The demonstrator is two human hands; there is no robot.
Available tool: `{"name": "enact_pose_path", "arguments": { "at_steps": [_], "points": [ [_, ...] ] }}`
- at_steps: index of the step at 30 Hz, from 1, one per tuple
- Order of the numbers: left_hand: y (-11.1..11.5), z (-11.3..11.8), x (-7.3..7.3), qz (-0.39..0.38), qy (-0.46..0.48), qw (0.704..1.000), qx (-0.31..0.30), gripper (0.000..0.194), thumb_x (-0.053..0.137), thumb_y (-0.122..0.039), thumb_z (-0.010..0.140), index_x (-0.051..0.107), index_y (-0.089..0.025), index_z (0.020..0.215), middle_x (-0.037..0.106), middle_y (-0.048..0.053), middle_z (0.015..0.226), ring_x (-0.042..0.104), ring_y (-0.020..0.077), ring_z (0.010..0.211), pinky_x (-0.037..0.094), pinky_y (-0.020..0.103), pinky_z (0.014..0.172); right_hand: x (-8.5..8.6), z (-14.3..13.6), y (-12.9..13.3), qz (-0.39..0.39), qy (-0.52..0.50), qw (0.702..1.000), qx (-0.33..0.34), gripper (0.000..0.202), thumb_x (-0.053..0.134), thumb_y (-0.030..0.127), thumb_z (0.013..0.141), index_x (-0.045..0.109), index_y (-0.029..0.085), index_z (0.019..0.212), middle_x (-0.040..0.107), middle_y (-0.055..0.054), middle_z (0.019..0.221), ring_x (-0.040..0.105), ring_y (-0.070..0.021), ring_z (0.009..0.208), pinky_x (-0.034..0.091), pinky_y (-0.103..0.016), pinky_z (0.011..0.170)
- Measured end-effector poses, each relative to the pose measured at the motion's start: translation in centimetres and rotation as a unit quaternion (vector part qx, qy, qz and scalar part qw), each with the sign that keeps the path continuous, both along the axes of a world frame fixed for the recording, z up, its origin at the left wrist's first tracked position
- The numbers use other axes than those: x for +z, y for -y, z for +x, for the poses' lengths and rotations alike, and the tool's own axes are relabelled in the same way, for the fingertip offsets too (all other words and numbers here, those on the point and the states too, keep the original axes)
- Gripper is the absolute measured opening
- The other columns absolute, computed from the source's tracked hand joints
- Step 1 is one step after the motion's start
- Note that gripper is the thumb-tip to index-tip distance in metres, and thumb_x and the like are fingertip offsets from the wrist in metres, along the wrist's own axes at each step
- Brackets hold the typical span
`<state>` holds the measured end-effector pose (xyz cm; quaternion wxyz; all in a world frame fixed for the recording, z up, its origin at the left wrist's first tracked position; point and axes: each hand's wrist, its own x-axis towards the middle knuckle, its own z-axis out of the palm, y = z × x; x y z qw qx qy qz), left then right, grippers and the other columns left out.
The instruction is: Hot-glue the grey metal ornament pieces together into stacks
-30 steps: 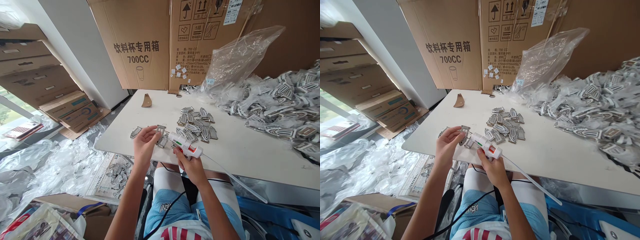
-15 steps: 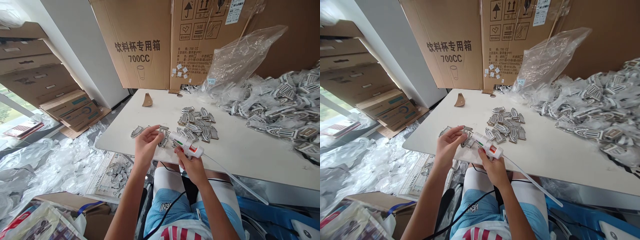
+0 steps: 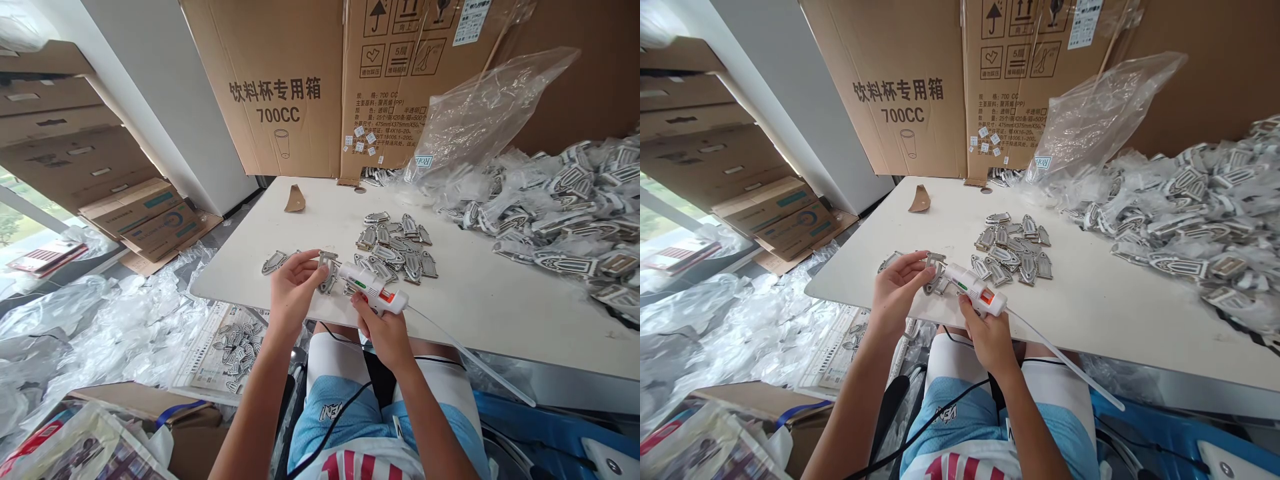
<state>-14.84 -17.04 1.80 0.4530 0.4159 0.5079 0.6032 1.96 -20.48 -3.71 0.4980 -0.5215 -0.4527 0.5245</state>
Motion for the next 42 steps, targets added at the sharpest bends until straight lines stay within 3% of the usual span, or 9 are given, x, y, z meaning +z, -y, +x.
{"name": "enact_pose_path", "arguments": {
  "at_steps": [12,17,24,36,42],
  "points": [
    [0.01,0.2,-0.11,0.011,-0.032,0.999,0.015,0.038,0.091,-0.032,0.076,0.079,-0.02,0.11,0.079,0.006,0.089,0.074,0.0198,0.082,0.061,0.033,0.08,-0.41,-0.12,-0.05,0.001,-0.004,1.0,-0.002,0.045,0.072,0.063,0.094,0.061,0.021,0.082,0.043,0.007,0.052,0.039,-0.0124,0.049,0.032,-0.027,0.049],
    [0.21,0.15,-0.03,0.076,-0.154,0.984,0.047,0.029,0.084,-0.028,0.084,0.077,-0.022,0.111,0.078,0.004,0.09,0.074,0.0196,0.085,0.06,0.035,0.086,-0.21,-0.27,0.01,0.001,-0.002,1.0,-0.014,0.046,0.073,0.065,0.092,0.066,0.02,0.09,0.044,0.007,0.055,0.04,-0.013,0.051,0.033,-0.027,0.049],
    [0.44,-0.08,0.49,0.151,-0.314,0.934,0.073,0.02,0.075,-0.022,0.089,0.076,-0.027,0.108,0.08,0.001,0.089,0.075,0.0212,0.087,0.058,0.037,0.089,0.35,-0.12,0.0,0.003,-0.002,1.0,-0.004,0.053,0.072,0.07,0.09,0.071,0.017,0.1,0.044,0.006,0.058,0.037,-0.0129,0.052,0.034,-0.027,0.048],
    [0.31,-0.11,0.33,0.144,-0.3,0.94,0.079,0.02,0.078,-0.026,0.089,0.08,-0.029,0.109,0.08,0.002,0.091,0.075,0.0225,0.088,0.057,0.036,0.089,-0.02,0.21,-0.39,-0.002,-0.02,0.999,0.027,0.056,0.073,0.068,0.091,0.07,0.016,0.111,0.047,0.006,0.061,0.032,-0.0117,0.052,0.03,-0.026,0.047],
    [0.22,-0.18,0.21,0.136,-0.288,0.945,0.079,0.022,0.078,-0.028,0.09,0.079,-0.028,0.112,0.08,0.003,0.094,0.075,0.0224,0.09,0.059,0.038,0.09,0.48,0.33,-0.14,0.01,0.01,1.0,0.026,0.047,0.073,0.061,0.095,0.074,0.017,0.111,0.044,0.007,0.056,0.035,-0.013,0.053,0.034,-0.028,0.052]
  ]
}}
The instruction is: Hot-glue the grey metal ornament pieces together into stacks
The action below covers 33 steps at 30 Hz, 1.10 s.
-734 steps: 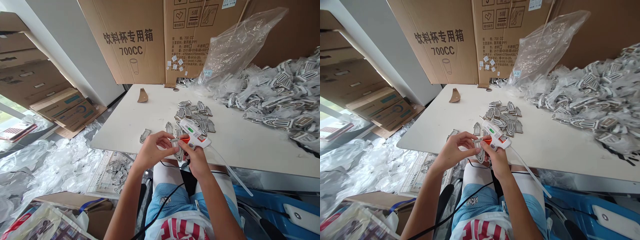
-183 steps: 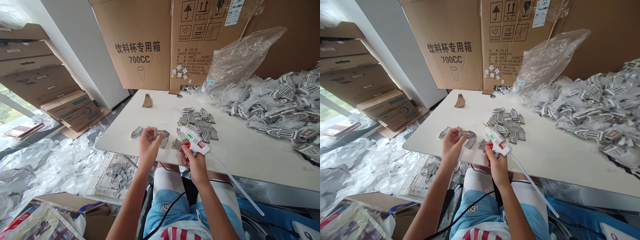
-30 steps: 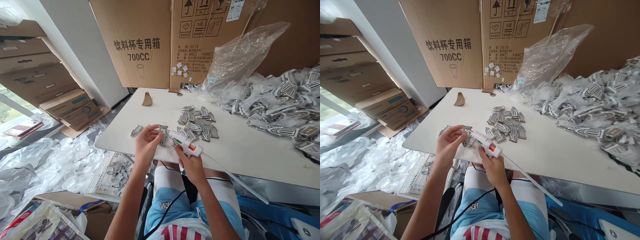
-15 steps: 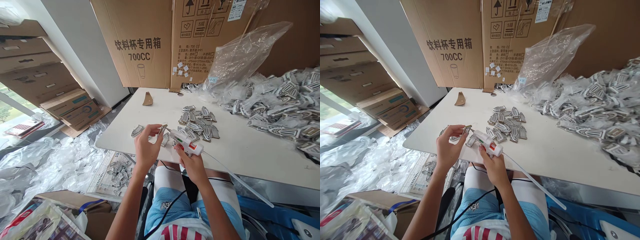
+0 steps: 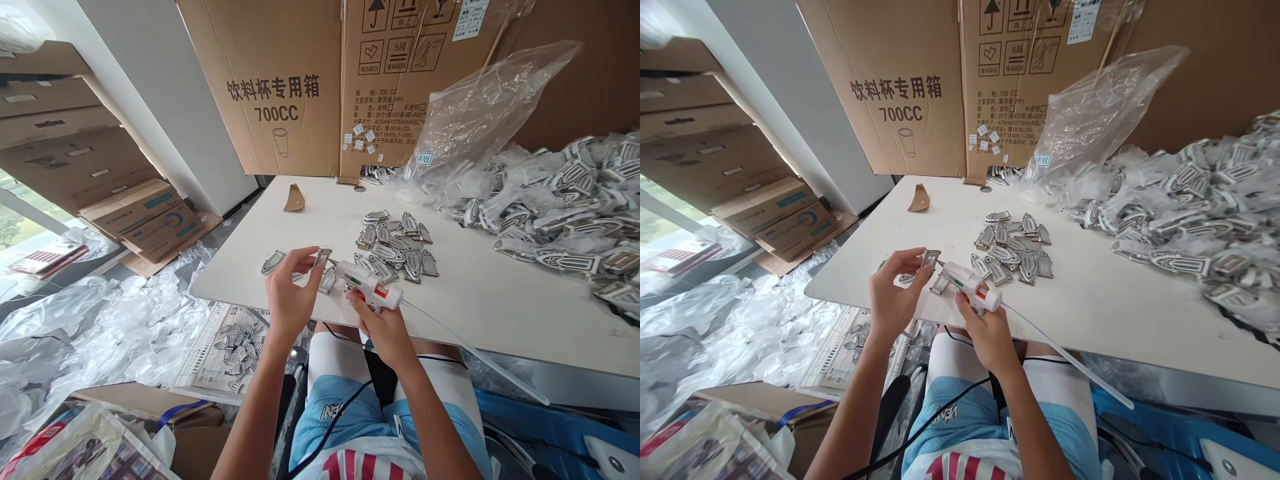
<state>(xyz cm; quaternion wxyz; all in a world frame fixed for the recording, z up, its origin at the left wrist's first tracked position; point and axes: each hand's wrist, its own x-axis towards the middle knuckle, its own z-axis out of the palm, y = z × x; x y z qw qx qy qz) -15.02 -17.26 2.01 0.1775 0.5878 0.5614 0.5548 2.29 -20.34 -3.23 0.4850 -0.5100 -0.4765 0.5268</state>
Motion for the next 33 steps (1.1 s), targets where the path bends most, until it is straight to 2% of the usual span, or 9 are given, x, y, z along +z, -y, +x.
{"name": "enact_pose_path", "arguments": {
  "at_steps": [5,9,13,19,23,27,30,33],
  "points": [
    [-0.4,-0.3,-0.4,-0.032,0.072,0.997,-0.011,0.027,0.079,-0.03,0.088,0.079,-0.027,0.115,0.08,0.004,0.096,0.075,0.0223,0.092,0.059,0.038,0.09,0.1,0.0,0.0,-0.004,-0.037,0.999,-0.014,0.044,0.075,0.062,0.092,0.072,0.019,0.099,0.045,0.007,0.055,0.034,-0.0121,0.049,0.03,-0.027,0.047],
    [-1.0,-1.4,-1.1,-0.079,0.08,0.994,0.015,0.028,0.077,-0.03,0.088,0.079,-0.025,0.115,0.079,0.006,0.097,0.074,0.0217,0.087,0.059,0.037,0.085,-0.4,0.0,-0.3,0.014,-0.075,0.997,-0.028,0.043,0.076,0.061,0.091,0.068,0.019,0.093,0.044,0.008,0.052,0.031,-0.01,0.044,0.025,-0.026,0.043],
    [-1.3,-2.9,-1.6,-0.115,0.001,0.992,0.043,0.026,0.075,-0.028,0.086,0.08,-0.025,0.111,0.08,0.006,0.093,0.071,0.0228,0.08,0.057,0.038,0.081,-0.6,-0.2,-0.4,0.022,-0.09,0.995,-0.036,0.04,0.076,0.058,0.093,0.066,0.019,0.093,0.05,0.006,0.055,0.032,-0.0084,0.043,0.024,-0.025,0.042],
    [-1.3,-3.5,-2.6,-0.151,-0.101,0.983,0.026,0.022,0.072,-0.023,0.084,0.079,-0.027,0.104,0.08,0.005,0.084,0.073,0.0279,0.081,0.055,0.04,0.08,-0.6,-0.2,-0.4,0.022,-0.096,0.994,-0.038,0.036,0.075,0.054,0.094,0.064,0.02,0.095,0.063,0.001,0.072,0.035,-0.0068,0.043,0.025,-0.025,0.041],
    [-1.3,-3.4,-2.9,-0.146,-0.153,0.977,0.039,0.021,0.068,-0.023,0.089,0.077,-0.027,0.107,0.082,0.007,0.092,0.075,0.0309,0.089,0.053,0.041,0.081,-0.5,-0.2,-0.5,0.025,-0.101,0.994,-0.041,0.036,0.075,0.053,0.095,0.063,0.02,0.096,0.066,0.0,0.076,0.037,-0.0062,0.043,0.027,-0.024,0.04],
    [-1.1,-3.1,-2.4,-0.166,-0.194,0.966,0.034,0.027,0.069,-0.027,0.089,0.075,-0.026,0.115,0.082,0.009,0.108,0.075,0.0333,0.102,0.053,0.041,0.083,-0.7,-0.2,-0.5,0.025,-0.096,0.994,-0.038,0.036,0.074,0.054,0.096,0.063,0.02,0.096,0.067,0.0,0.079,0.038,-0.0054,0.042,0.028,-0.023,0.039],
    [-0.9,-3.0,-2.0,-0.186,-0.241,0.952,0.033,0.035,0.071,-0.022,0.087,0.071,-0.026,0.123,0.081,0.008,0.119,0.073,0.0325,0.112,0.053,0.042,0.089,-0.7,-0.2,-0.5,0.023,-0.089,0.995,-0.038,0.036,0.074,0.054,0.096,0.063,0.02,0.096,0.067,0.0,0.079,0.039,-0.0054,0.042,0.029,-0.023,0.039],
    [-0.9,-3.1,-2.0,-0.189,-0.272,0.942,0.056,0.036,0.069,-0.018,0.088,0.07,-0.025,0.123,0.08,0.007,0.122,0.071,0.032,0.116,0.053,0.043,0.094,-0.6,-0.1,-0.5,0.025,-0.085,0.995,-0.039,0.036,0.074,0.054,0.096,0.063,0.02,0.096,0.067,0.0,0.078,0.039,-0.0054,0.042,0.031,-0.023,0.04]
  ]
}}
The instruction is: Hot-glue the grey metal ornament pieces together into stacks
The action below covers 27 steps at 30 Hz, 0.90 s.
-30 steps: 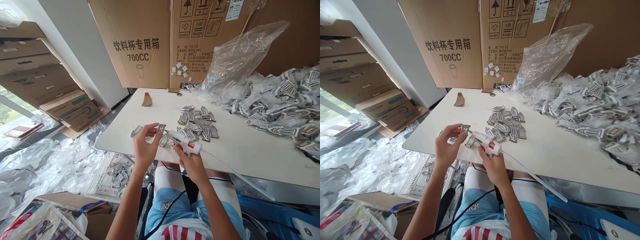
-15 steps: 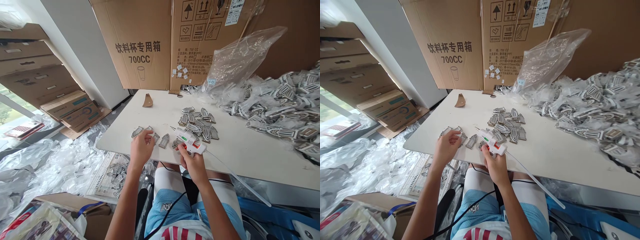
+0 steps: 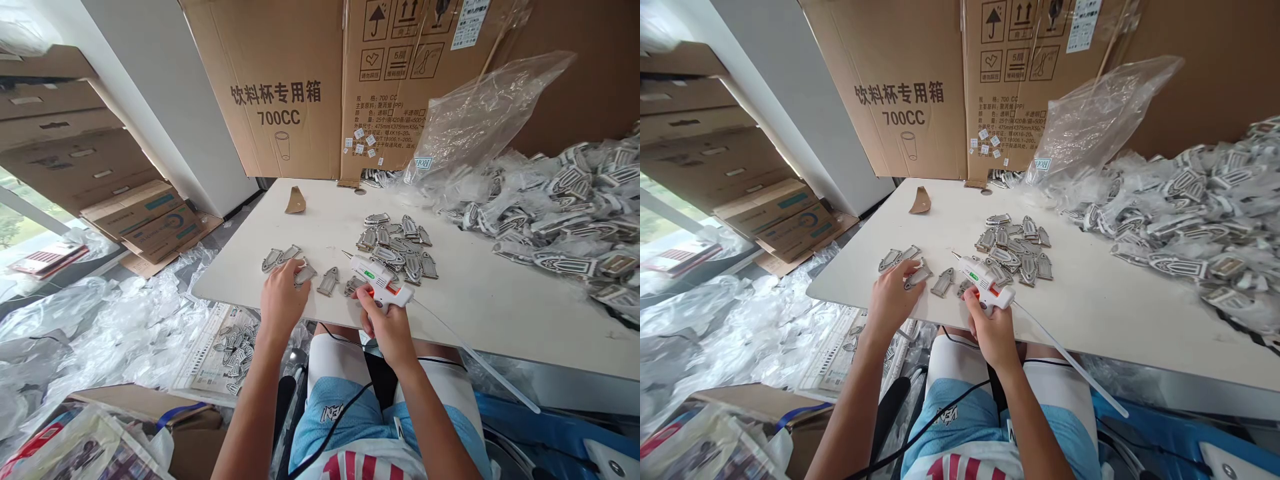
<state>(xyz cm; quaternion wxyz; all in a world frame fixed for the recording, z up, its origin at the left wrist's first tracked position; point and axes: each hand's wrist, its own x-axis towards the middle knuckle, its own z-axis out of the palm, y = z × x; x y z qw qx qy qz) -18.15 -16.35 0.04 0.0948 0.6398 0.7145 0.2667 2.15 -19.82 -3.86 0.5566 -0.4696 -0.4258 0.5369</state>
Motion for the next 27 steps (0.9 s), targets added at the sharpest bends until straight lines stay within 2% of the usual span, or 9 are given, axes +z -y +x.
{"name": "enact_pose_path", "arguments": {
  "at_steps": [9,15,17,20,24,27],
  "points": [
    [0.2,0.3,-0.3,0.03,-0.05,0.998,0.037,0.031,0.069,-0.023,0.093,0.07,-0.024,0.123,0.079,0.009,0.121,0.068,0.0364,0.118,0.054,0.045,0.09,-0.2,0.0,0.0,0.0,-0.002,1.0,0.001,0.035,0.073,0.053,0.097,0.064,0.019,0.097,0.07,-0.002,0.083,0.039,-0.0046,0.043,0.032,-0.022,0.039],
    [0.4,2.0,-0.4,0.099,-0.07,0.993,0.011,0.022,0.072,-0.027,0.093,0.073,-0.021,0.114,0.075,0.013,0.118,0.063,0.0383,0.118,0.052,0.051,0.099,-0.1,-0.1,-0.1,-0.004,-0.013,1.0,-0.003,0.037,0.075,0.055,0.094,0.063,0.02,0.095,0.067,0.0,0.076,0.039,-0.0056,0.042,0.031,-0.023,0.039],
    [0.4,2.6,-0.5,0.087,-0.048,0.995,-0.024,0.018,0.072,-0.029,0.094,0.073,-0.022,0.111,0.075,0.011,0.112,0.065,0.0356,0.112,0.052,0.049,0.098,-0.1,-0.1,-0.1,-0.006,-0.011,1.0,-0.003,0.037,0.075,0.055,0.094,0.064,0.02,0.096,0.069,-0.001,0.078,0.039,-0.0057,0.042,0.03,-0.023,0.039],
    [0.6,3.4,-0.5,0.032,-0.004,0.997,-0.071,0.017,0.073,-0.034,0.095,0.073,-0.023,0.108,0.076,0.007,0.102,0.07,0.0296,0.097,0.053,0.043,0.087,-0.1,0.0,0.0,-0.007,-0.005,1.0,-0.003,0.037,0.075,0.055,0.095,0.064,0.02,0.097,0.072,-0.003,0.084,0.039,-0.0053,0.042,0.031,-0.023,0.039],
    [0.7,3.9,-0.6,-0.006,0.021,0.997,-0.07,0.03,0.076,-0.029,0.09,0.07,-0.024,0.119,0.076,0.005,0.104,0.07,0.0263,0.092,0.05,0.037,0.078,0.0,-0.1,0.0,-0.008,-0.005,1.0,-0.004,0.037,0.075,0.055,0.094,0.064,0.02,0.096,0.068,0.0,0.076,0.038,-0.0063,0.042,0.03,-0.024,0.039],
    [0.5,3.7,-0.6,-0.034,0.066,0.995,-0.063,0.038,0.078,-0.025,0.086,0.068,-0.025,0.123,0.075,0.002,0.097,0.069,0.0233,0.083,0.048,0.035,0.074,0.0,-0.1,0.0,-0.007,-0.008,1.0,-0.005,0.036,0.075,0.055,0.094,0.063,0.02,0.096,0.066,0.0,0.073,0.038,-0.0069,0.042,0.03,-0.025,0.04]
  ]
}}
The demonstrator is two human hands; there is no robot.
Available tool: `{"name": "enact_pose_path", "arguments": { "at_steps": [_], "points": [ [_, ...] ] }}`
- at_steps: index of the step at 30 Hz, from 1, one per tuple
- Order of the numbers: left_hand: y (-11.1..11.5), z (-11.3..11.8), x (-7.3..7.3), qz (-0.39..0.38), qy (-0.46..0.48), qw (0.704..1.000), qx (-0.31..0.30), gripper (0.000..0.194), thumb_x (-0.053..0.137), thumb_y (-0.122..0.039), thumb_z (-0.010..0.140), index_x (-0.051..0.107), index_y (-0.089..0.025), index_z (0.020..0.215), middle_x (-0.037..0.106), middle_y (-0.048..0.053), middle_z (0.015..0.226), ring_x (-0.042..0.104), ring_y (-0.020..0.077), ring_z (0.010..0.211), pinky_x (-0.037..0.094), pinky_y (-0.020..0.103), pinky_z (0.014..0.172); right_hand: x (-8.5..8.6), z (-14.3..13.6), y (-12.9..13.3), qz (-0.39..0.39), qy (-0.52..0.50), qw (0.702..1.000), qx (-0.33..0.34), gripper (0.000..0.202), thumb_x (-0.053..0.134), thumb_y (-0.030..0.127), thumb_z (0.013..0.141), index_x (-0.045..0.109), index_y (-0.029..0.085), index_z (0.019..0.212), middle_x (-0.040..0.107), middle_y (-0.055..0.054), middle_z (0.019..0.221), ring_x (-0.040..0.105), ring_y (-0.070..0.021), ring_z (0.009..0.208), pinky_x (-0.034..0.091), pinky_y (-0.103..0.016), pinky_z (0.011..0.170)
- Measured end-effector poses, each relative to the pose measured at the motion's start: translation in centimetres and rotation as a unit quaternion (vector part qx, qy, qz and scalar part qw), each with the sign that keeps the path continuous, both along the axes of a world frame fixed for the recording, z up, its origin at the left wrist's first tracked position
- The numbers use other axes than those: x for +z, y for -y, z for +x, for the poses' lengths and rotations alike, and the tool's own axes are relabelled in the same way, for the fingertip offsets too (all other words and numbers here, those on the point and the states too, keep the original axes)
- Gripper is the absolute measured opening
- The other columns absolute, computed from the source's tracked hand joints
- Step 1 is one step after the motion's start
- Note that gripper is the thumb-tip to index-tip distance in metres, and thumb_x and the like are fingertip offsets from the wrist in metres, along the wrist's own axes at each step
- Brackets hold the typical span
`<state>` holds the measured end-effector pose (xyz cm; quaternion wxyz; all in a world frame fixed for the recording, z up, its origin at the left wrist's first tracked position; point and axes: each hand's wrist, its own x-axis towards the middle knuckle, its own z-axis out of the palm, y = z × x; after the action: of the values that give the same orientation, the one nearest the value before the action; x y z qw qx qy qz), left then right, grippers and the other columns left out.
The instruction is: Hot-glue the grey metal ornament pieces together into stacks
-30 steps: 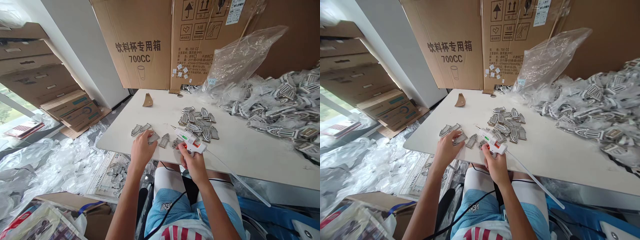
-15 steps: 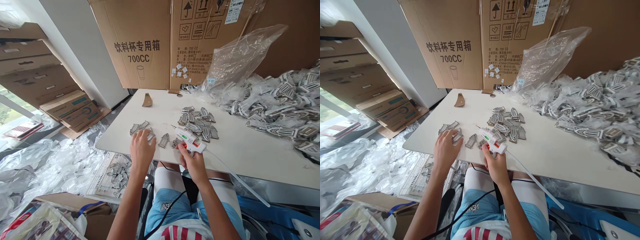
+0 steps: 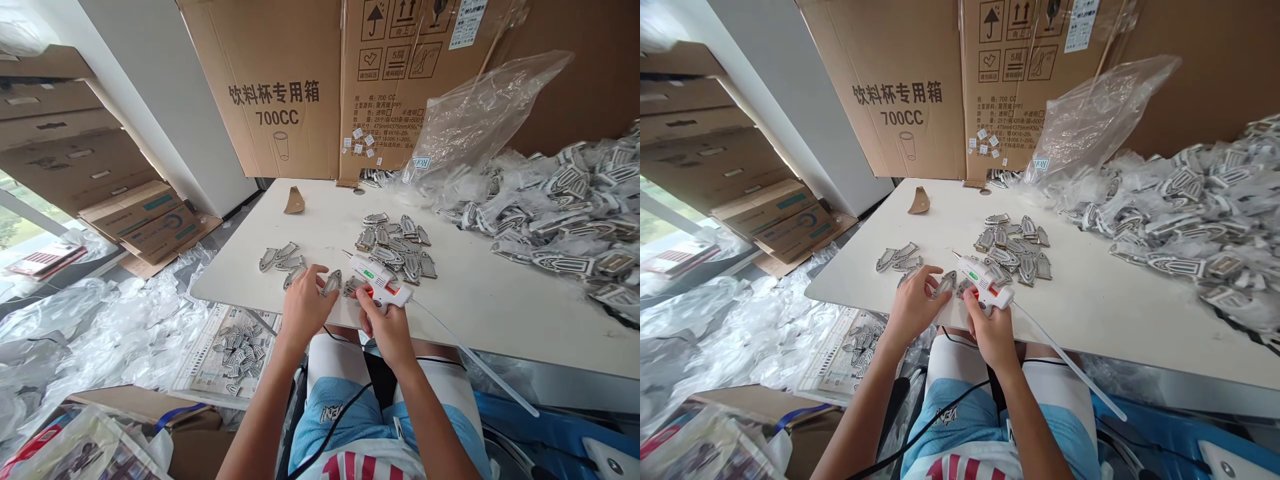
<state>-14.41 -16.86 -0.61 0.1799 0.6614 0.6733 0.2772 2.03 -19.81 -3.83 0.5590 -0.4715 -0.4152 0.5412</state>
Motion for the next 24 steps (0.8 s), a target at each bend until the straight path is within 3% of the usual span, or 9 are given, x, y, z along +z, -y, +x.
{"name": "enact_pose_path", "arguments": {
  "at_steps": [4,7,10,15,24],
  "points": [
    [-0.2,-0.2,0.1,-0.01,0.036,0.999,0.012,0.022,0.073,-0.022,0.087,0.074,-0.024,0.109,0.073,0.001,0.085,0.068,0.0211,0.076,0.046,0.034,0.071,0.0,0.0,0.0,0.001,0.005,1.0,0.001,0.036,0.075,0.055,0.094,0.063,0.021,0.096,0.066,0.0,0.073,0.039,-0.0074,0.042,0.031,-0.025,0.04],
    [-0.3,-0.2,0.3,0.009,0.081,0.996,0.031,0.01,0.073,-0.027,0.088,0.076,-0.023,0.097,0.073,0.002,0.083,0.065,0.0189,0.069,0.047,0.033,0.07,-0.1,0.1,0.1,-0.001,0.005,1.0,0.005,0.036,0.075,0.055,0.093,0.064,0.021,0.096,0.057,0.004,0.061,0.037,-0.0087,0.042,0.029,-0.025,0.04],
    [-0.4,-0.1,0.3,0.028,0.175,0.983,0.04,0.018,0.075,-0.035,0.088,0.075,-0.023,0.1,0.072,0.001,0.082,0.066,0.0176,0.068,0.05,0.032,0.068,-0.4,0.2,0.1,0.0,0.008,1.0,0.012,0.037,0.076,0.056,0.092,0.066,0.021,0.096,0.048,0.007,0.052,0.037,-0.0103,0.042,0.028,-0.025,0.04],
    [-0.4,0.1,0.4,0.038,0.326,0.944,0.033,0.029,0.08,-0.042,0.086,0.072,-0.02,0.103,0.071,0.002,0.086,0.07,0.0167,0.071,0.056,0.029,0.068,-0.9,0.3,0.0,-0.018,0.028,0.999,0.02,0.041,0.077,0.06,0.091,0.069,0.02,0.092,0.045,0.007,0.048,0.037,-0.0119,0.043,0.03,-0.026,0.041],
    [-0.1,0.4,1.4,0.047,0.41,0.911,0.014,0.029,0.084,-0.043,0.084,0.073,-0.019,0.097,0.07,0.003,0.088,0.068,0.0144,0.07,0.061,0.027,0.066,-1.0,0.2,0.1,-0.023,0.041,0.999,0.013,0.041,0.079,0.059,0.089,0.071,0.019,0.093,0.054,0.003,0.057,0.041,-0.0124,0.046,0.032,-0.027,0.044]
  ]
}}
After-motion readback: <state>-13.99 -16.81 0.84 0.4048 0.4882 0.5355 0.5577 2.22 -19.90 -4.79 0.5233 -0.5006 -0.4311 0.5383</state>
